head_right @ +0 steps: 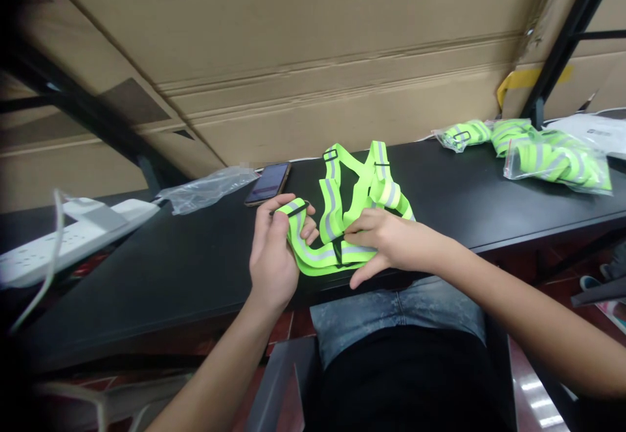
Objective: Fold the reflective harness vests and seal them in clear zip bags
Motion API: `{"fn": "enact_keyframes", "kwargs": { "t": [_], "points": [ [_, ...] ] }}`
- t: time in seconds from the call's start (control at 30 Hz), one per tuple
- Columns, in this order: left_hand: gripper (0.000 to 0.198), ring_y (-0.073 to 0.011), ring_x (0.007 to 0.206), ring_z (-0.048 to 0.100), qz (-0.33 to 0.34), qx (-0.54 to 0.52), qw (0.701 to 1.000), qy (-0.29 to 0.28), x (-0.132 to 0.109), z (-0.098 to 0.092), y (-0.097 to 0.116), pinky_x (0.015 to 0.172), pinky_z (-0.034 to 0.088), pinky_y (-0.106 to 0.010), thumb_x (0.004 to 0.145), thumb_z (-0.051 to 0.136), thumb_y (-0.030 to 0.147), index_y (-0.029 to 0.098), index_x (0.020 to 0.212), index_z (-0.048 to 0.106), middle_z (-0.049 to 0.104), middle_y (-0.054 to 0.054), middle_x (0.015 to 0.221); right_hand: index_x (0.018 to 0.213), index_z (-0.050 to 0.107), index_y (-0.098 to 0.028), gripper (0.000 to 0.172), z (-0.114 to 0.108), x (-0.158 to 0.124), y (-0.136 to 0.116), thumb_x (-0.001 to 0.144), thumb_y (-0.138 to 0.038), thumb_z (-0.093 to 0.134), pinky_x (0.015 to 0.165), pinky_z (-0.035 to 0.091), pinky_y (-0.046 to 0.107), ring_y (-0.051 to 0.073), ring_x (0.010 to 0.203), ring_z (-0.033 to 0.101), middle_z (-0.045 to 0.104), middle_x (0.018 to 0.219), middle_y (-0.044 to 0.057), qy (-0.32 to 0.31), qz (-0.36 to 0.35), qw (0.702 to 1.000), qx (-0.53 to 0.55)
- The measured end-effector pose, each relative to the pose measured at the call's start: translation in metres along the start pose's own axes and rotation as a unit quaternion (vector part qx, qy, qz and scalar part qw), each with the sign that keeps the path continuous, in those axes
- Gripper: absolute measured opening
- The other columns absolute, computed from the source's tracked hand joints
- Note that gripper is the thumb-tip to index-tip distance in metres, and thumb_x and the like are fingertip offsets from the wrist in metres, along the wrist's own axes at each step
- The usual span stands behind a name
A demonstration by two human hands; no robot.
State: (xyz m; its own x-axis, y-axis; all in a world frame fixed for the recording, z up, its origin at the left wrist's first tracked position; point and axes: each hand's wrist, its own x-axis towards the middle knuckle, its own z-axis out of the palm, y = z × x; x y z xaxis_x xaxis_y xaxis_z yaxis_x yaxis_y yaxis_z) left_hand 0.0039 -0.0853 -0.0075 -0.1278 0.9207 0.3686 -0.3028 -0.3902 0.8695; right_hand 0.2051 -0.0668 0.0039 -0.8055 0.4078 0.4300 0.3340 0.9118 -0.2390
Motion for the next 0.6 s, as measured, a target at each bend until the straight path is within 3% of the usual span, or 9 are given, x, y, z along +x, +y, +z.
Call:
{"fn": "enact_keyframes", "kwargs": {
  "t": [0.13,0.23,0.43,0.53,0.6],
  "points": [
    [0.031,-0.0098,0.060,0.048,0.028,0.017,0.999,-0.025,-0.001,0.000,-0.003,0.059,0.043,-0.026,0.093,0.061,0.046,0.025,0.112,0.051,0.063,-0.003,0.090,0.125,0.069,-0.019,0.043,-0.012,-0.010,-0.006,0.096,-0.047,0.054,0.091,0.046,0.044,0.026,0.102,0.056,0.062,0.110,0.014,-0.039,0.045,0.996,-0.059],
    [0.031,-0.0104,0.063,0.049,0.042,0.036,0.997,-0.046,-0.003,0.001,-0.004,0.060,0.044,-0.026,0.093,0.061,0.043,0.025,0.116,0.050,0.065,-0.004,0.095,0.124,0.069,-0.021,0.038,-0.012,-0.006,-0.009,0.098,-0.042,0.053,0.091,0.045,0.042,0.025,0.100,0.056,0.061,0.105,0.012,-0.020,0.054,0.997,-0.060],
    [0.031,-0.0107,0.063,0.050,0.051,0.053,0.996,-0.059,-0.003,-0.001,-0.004,0.060,0.044,-0.026,0.095,0.059,0.042,0.024,0.117,0.047,0.066,-0.005,0.096,0.095,0.072,-0.016,0.030,0.001,0.012,-0.001,0.087,-0.045,0.069,0.084,0.046,0.034,0.020,0.089,0.059,0.069,0.088,0.006,0.050,0.049,0.997,0.013],
    [0.031,-0.0128,0.073,0.058,0.058,0.086,0.993,-0.052,-0.002,-0.002,-0.003,0.066,0.047,-0.028,0.096,0.058,0.042,0.023,0.118,0.047,0.067,-0.006,0.098,0.089,0.075,-0.020,0.030,0.004,0.009,-0.004,0.089,-0.048,0.065,0.092,0.041,0.039,0.024,0.103,0.056,0.070,0.097,0.008,0.055,0.015,0.997,-0.056],
    [0.032,-0.0158,0.087,0.063,0.071,0.113,0.990,-0.055,-0.002,0.000,-0.002,0.076,0.050,-0.030,0.095,0.060,0.040,0.023,0.119,0.047,0.067,-0.006,0.101,0.099,0.077,-0.023,0.028,0.005,0.003,-0.011,0.092,-0.046,0.062,0.096,0.037,0.045,0.027,0.106,0.053,0.067,0.104,0.010,0.054,0.037,0.989,-0.134]
  ]
}}
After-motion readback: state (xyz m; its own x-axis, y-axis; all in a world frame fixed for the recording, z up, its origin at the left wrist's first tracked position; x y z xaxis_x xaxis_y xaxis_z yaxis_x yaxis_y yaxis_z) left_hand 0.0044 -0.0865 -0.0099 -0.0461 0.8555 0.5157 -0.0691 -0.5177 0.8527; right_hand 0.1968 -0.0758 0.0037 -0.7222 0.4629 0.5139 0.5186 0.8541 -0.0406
